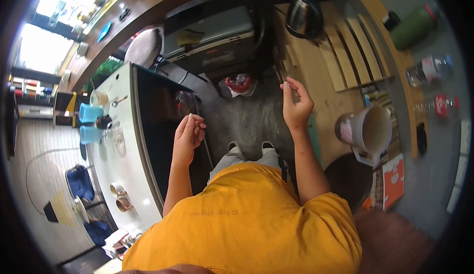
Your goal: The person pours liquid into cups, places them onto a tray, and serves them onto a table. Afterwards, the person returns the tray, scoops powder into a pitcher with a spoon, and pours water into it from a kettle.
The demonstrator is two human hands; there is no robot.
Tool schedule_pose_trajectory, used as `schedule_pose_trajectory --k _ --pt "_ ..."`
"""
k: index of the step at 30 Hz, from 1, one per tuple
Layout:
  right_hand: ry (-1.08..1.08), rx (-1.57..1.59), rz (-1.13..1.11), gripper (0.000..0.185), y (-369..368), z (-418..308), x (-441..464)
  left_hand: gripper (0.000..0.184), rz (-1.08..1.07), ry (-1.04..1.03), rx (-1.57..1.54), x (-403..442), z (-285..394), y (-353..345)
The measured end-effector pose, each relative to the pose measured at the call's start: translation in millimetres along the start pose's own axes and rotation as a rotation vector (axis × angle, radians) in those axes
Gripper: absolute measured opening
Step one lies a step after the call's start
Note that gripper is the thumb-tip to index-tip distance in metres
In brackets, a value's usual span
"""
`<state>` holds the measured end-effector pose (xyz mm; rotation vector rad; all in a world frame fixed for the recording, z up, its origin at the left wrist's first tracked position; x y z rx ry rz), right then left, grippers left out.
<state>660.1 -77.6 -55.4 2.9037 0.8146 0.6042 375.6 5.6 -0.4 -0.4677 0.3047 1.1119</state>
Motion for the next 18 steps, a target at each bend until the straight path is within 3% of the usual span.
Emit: schedule_pose_trajectory --k 9,14,18 --pt "-0.077 -0.103 0.315 0.016 79.7 -12.0 -58.7 0.02 -0.209 0.095 0.196 37.0 -12.3 -21.4" --pt "-0.16 -0.219 0.498 0.017 150.3 -28.9 -123.0 0.019 -0.351 0.099 0.288 69.5 -21.1 -35.2" --pt "-0.206 -0.308 0.688 0.019 222.2 -26.0 -175.5 0.02 -0.427 0.049 0.3 49.3 -11.1 -75.7"
Point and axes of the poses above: each hand's wrist, its own x-axis towards the middle knuckle, its own y-axis out of the back of the hand, z = x × y, the point moved 2 cm from there along x, towards the middle knuckle, and after that the axes turned 5 degrees about y, right-handed, at the moved point
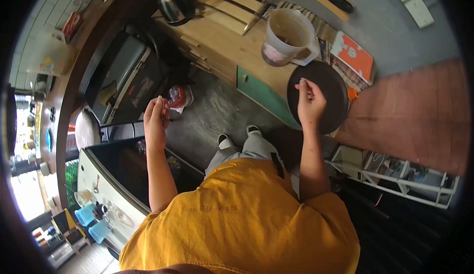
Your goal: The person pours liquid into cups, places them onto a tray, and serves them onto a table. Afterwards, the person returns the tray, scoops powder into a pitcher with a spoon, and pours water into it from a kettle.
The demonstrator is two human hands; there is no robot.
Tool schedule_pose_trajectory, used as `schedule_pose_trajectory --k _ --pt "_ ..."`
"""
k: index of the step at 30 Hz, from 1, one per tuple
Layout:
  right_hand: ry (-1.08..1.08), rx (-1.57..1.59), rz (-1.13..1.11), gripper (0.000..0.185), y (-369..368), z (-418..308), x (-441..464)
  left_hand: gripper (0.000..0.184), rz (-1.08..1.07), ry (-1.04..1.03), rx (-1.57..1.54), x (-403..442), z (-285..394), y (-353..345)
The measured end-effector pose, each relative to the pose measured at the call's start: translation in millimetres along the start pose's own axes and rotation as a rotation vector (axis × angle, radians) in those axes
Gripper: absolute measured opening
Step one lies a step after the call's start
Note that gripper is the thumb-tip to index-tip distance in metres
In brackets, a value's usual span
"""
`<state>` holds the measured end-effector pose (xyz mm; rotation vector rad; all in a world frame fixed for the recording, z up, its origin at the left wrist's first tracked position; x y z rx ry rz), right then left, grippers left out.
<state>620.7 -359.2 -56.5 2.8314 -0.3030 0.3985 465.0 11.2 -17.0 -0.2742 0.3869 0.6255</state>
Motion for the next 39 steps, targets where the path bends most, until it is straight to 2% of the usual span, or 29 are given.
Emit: schedule_pose_trajectory --k 4,7,9,10,11,13,14,17,18,21,22,25,29,31,32,34,35,37,39 --pt "-0.079 0.006 0.157 0.021 71.0 42.0 4.9 0.019 -0.071 0.005 0.031 -9.2 -9.8 -48.0" --pt "-0.159 -0.08 0.235 0.03 124.6 95.1 7.3 0.018 -0.123 0.04 0.099 -19.5 -28.3 -96.5" --pt "-0.289 -0.277 0.251 0.042 161.6 131.1 6.9 0.018 -0.148 0.093 0.116 -27.0 -43.0 -133.2" --pt "-0.38 -0.281 0.248 0.058 180.3 164.4 5.9 0.018 -0.145 0.108 0.116 -30.0 -49.9 -152.2" --pt "-0.394 -0.283 0.251 0.058 194.1 175.0 7.5 0.018 -0.146 0.118 0.127 -33.1 -55.5 -171.2" --pt "-0.498 -0.722 0.157 0.07 215.2 193.3 6.0 0.018 -0.188 0.105 0.185 -40.5 -66.0 -208.9" --pt "-0.568 -0.637 0.12 0.078 222.8 203.2 6.9 0.018 -0.195 0.096 0.191 -45.8 -71.4 -228.6" --pt "-0.542 -0.753 0.04 0.08 231.1 226.8 7.3 0.018 -0.218 0.158 0.224 -66.2 -83.2 -281.1" --pt "-0.636 -0.713 0.031 0.081 231.2 230.9 4.6 0.018 -0.278 0.157 0.225 -70.2 -88.3 -291.1" --pt "-0.593 -0.689 0.07 0.079 231.5 249.5 1.9 0.017 -0.276 0.159 0.251 -84.6 -95.3 -312.1" --pt "-0.649 -0.613 0.112 0.07 232.7 248.2 4.9 0.016 -0.245 0.151 0.233 -88.9 -97.5 -314.7" --pt "-0.602 -0.63 0.038 0.061 239.5 256.5 7.2 0.016 -0.188 0.162 0.217 -100.2 -102.1 -315.6" --pt "-0.647 -0.502 0.066 0.045 247.3 254.3 4.2 0.019 -0.211 0.181 0.196 -105.3 -103.8 -302.9" --pt "-0.522 -0.526 0.074 0.033 247.6 242.0 -1.3 0.019 -0.175 0.172 0.175 -108.4 -103.4 -294.6" --pt "-0.512 -0.53 0.069 0.033 246.2 245.4 -6.3 0.019 -0.171 0.171 0.163 -109.7 -104.1 -289.8" --pt "-0.362 -0.092 0.275 0.027 240.8 243.2 -15.0 0.015 -0.176 0.162 0.138 -110.2 -105.2 -279.0" --pt "-0.352 -0.098 0.268 0.027 239.5 234.2 -18.3 0.015 -0.174 0.162 0.125 -111.8 -105.1 -272.9" --pt "-0.313 0.108 0.343 0.028 237.7 207.5 -24.8 0.016 -0.187 0.163 0.115 -115.7 -104.4 -258.7" --pt "-0.256 0.004 0.331 0.029 243.1 176.0 -30.4 0.016 -0.186 0.156 0.092 -118.8 -106.3 -236.3"
Point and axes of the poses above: each hand's wrist, its own x-axis towards the middle knuckle, its own y-axis out of the back of the hand, z = x × y, the point moved 2 cm from there along x, towards the middle knuckle, and after that the axes turned 5 degrees about y, right-handed, at the moved point
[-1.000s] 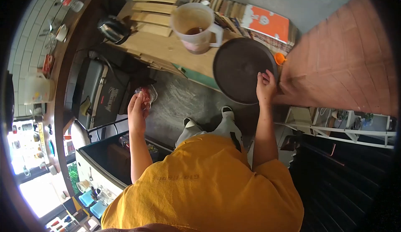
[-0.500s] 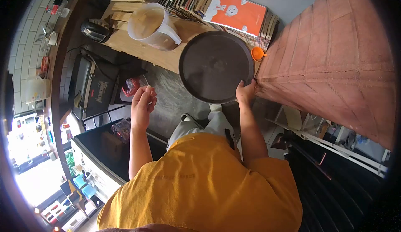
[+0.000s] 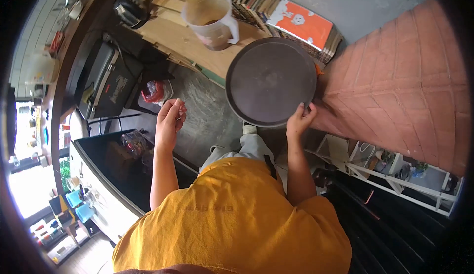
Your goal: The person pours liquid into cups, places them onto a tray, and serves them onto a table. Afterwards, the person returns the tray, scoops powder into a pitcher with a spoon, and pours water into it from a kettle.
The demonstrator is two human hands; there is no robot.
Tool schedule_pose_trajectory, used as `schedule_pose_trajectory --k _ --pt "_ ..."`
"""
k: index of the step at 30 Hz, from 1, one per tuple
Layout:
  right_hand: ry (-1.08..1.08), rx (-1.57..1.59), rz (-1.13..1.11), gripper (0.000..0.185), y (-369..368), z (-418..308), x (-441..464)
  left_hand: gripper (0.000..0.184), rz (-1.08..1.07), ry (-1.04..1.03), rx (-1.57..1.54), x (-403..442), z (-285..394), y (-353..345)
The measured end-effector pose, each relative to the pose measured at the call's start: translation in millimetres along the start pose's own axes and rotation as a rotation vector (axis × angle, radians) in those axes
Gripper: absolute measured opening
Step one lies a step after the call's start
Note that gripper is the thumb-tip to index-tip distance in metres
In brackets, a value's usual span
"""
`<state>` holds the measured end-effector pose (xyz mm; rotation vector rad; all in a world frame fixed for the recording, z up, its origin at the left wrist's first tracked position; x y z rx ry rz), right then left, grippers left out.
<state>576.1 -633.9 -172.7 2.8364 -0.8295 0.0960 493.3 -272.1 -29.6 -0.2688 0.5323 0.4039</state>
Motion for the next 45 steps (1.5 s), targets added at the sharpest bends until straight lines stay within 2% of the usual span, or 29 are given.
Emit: schedule_pose_trajectory --k 1,6,7,12,14,16,17,18,20,23,25,28,30,34,37,40,42,45 --pt "0.067 -0.087 0.013 0.03 4.7 -9.9 -5.3 0.017 -0.005 -0.009 -0.009 -3.1 -2.4 11.5" --pt "0.094 0.113 -0.049 0.028 25.3 -52.2 -39.2 0.019 0.077 -0.06 -0.021 -20.9 -22.9 89.8" --pt "0.03 0.205 -0.105 0.028 21.6 -63.9 -50.9 0.02 0.1 -0.072 0.023 -26.5 -26.0 105.5" --pt "-0.028 0.298 -0.327 0.026 -42.6 -125.8 -116.8 0.033 0.168 -0.13 -0.028 -74.5 -28.5 177.7" --pt "-0.119 0.422 -0.521 0.025 -80.8 -146.0 -149.1 0.039 0.184 -0.145 -0.061 -94.3 -36.3 208.1" --pt "-0.083 0.438 -0.651 0.026 -119.2 -169.4 -188.2 0.049 0.366 -0.167 -0.335 -112.9 -55.8 237.3" --pt "-0.042 0.454 -0.754 0.026 -137.1 -178.0 -207.8 0.051 0.335 -0.112 -0.439 -138.9 -37.0 243.0" --pt "-0.002 0.47 -0.857 0.026 -153.3 -184.2 -224.3 0.051 0.374 -0.124 -0.462 -150.6 -39.0 258.2" --pt "0.009 0.493 -0.978 0.031 -183.4 -186.9 -254.4 0.048 0.488 -0.235 -0.706 -172.6 -44.5 291.4" --pt "-0.008 0.497 -1.236 0.041 -221.8 -200.6 -306.0 0.042 0.684 -0.303 -0.782 -204.0 -59.2 328.7" --pt "0.013 0.481 -1.331 0.042 -244.9 -208.4 -338.0 0.04 0.823 -0.367 -0.836 -222.0 -69.2 349.2" --pt "0.034 0.454 -1.502 0.046 -280.7 -212.5 -372.3 0.04 0.995 -0.397 -0.886 -243.3 -79.4 369.0" --pt "0.002 0.479 -1.535 0.046 -308.3 -218.0 -392.9 0.041 1.047 -0.447 -0.92 -250.6 -89.6 381.0" --pt "-0.015 0.492 -1.79 0.046 -371.0 -235.6 -435.5 0.044 1.258 -0.496 -0.971 -260.0 -89.7 383.6" --pt "-0.008 0.521 -1.959 0.046 -420.2 -253.3 -474.7 0.039 1.388 -0.589 -1.035 -263.6 -81.4 384.5" --pt "-0.086 0.518 -2.181 0.047 -457.8 -278.1 -513.5 0.039 1.57 -0.632 -1.089 -268.4 -76.9 375.6" --pt "0.036 0.49 -2.37 0.047 -473.6 -288.2 -539.9 0.038 1.703 -0.632 -1.078 -271.0 -84.7 369.6" --pt "0.098 0.499 -2.597 0.045 -491.2 -282.8 -579.0 0.043 1.908 -0.585 -1.1 -274.5 -103.8 347.0"
Point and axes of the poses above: each hand's wrist, its own x-axis towards the middle knuckle, its own y-axis out of the back of the hand, z = x × y, the point moved 2 cm from there along x, towards the middle knuckle, and after that the axes turned 5 degrees about y, right-handed, at the moved point
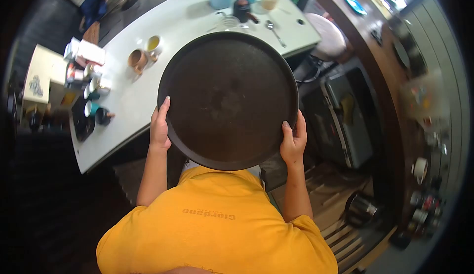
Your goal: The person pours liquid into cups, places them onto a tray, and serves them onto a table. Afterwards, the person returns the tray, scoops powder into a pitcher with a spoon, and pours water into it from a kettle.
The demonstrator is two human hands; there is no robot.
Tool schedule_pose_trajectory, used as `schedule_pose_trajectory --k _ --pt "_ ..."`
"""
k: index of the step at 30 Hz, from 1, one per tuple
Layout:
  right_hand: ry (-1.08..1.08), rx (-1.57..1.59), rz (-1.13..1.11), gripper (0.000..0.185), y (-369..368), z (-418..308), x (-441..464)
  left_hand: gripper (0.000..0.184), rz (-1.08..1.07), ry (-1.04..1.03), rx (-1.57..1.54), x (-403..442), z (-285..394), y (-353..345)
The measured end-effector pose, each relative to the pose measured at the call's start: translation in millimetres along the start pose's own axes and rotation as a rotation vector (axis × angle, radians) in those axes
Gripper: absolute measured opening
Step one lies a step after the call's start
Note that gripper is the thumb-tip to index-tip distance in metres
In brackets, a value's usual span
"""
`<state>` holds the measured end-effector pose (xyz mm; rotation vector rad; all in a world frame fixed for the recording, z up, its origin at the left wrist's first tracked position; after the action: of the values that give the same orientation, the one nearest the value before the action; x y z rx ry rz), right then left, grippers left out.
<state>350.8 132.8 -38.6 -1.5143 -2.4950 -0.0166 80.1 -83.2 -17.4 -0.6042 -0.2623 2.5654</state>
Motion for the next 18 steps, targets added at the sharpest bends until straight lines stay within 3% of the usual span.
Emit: schedule_pose_trajectory --k 1,5,8,13,18 --pt "-0.016 0.017 -0.046 0.045 -7.0 4.9 9.1 0.043 0.059 -0.031 0.007 -5.4 -2.4 10.1" --pt "0.183 -0.434 -0.348 0.043 -45.7 21.0 35.7 0.045 0.219 0.047 -0.135 -33.4 -7.1 42.5" --pt "0.119 -0.487 -0.482 0.044 -79.4 40.2 43.4 0.047 0.351 0.064 -0.12 -31.0 -30.0 83.2" --pt "0.112 -0.566 -0.603 0.047 -137.2 61.8 46.7 0.055 0.539 0.121 -0.077 -21.4 -50.9 142.1" --pt "0.171 -0.662 -0.679 0.046 -186.7 71.9 41.1 0.066 0.562 0.156 -0.063 -12.6 -44.7 180.3"
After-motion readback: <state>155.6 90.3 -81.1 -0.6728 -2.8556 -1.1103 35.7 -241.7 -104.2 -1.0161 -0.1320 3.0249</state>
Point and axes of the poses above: each hand's wrist, its own x-axis towards the middle knuckle, its own y-axis out of the back of the hand, z = x × y, the point moved 2 cm from there along x, towards the middle knuckle, and after that the axes turned 5 degrees about y, right-handed, at the moved point
